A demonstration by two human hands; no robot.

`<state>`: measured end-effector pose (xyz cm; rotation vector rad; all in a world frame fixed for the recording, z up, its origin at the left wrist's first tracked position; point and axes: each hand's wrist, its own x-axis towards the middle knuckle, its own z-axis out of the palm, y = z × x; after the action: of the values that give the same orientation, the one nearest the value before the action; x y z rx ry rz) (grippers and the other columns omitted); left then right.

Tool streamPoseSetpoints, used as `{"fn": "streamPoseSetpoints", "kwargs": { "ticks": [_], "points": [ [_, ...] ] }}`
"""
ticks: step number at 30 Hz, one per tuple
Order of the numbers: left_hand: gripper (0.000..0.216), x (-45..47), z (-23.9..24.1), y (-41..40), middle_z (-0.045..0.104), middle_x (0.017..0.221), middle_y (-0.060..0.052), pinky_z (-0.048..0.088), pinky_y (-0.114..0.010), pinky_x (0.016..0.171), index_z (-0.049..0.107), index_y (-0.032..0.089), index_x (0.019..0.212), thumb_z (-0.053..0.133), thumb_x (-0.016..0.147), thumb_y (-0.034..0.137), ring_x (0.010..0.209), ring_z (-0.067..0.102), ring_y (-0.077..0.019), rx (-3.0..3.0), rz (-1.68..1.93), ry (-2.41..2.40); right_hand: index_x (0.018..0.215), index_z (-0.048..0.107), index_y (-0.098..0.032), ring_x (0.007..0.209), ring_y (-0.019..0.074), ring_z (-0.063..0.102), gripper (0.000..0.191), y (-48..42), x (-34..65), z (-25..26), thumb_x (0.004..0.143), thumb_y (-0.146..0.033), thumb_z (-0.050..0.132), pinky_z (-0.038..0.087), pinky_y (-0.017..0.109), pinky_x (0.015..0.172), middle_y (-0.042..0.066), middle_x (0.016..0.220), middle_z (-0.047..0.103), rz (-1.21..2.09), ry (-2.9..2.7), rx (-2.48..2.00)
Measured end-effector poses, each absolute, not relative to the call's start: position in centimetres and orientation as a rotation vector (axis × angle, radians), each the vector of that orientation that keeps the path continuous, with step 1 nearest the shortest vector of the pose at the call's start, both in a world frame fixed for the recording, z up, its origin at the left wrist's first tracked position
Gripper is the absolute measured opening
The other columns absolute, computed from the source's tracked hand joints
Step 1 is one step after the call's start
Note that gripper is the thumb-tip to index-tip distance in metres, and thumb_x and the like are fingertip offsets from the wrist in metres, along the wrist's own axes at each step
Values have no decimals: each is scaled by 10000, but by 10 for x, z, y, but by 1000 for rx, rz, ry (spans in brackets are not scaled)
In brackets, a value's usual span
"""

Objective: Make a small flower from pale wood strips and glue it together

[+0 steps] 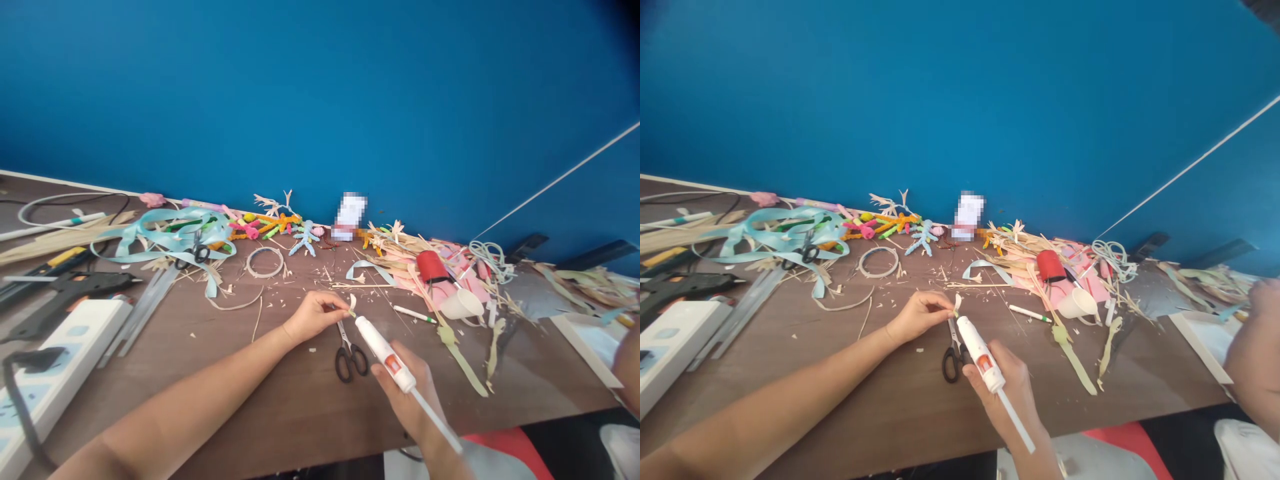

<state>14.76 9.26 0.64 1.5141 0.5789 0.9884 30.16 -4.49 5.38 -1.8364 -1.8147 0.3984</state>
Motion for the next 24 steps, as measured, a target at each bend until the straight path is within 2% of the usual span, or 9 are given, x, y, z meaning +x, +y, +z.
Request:
{"fn": "streamPoseSetpoints", "kwargs": {
  "ticks": [24],
  "points": [
    [157, 148, 5, 92, 650, 701, -59, 458, -236, 615, 656, 122, 690, 640, 652, 274, 650, 580, -127, 1498, 994, 611, 607, 310, -203, 461, 82, 304, 290, -47, 303, 54, 766, -346, 507, 276, 204, 437, -61, 520, 306, 358, -1817, -1785]
  ]
}}
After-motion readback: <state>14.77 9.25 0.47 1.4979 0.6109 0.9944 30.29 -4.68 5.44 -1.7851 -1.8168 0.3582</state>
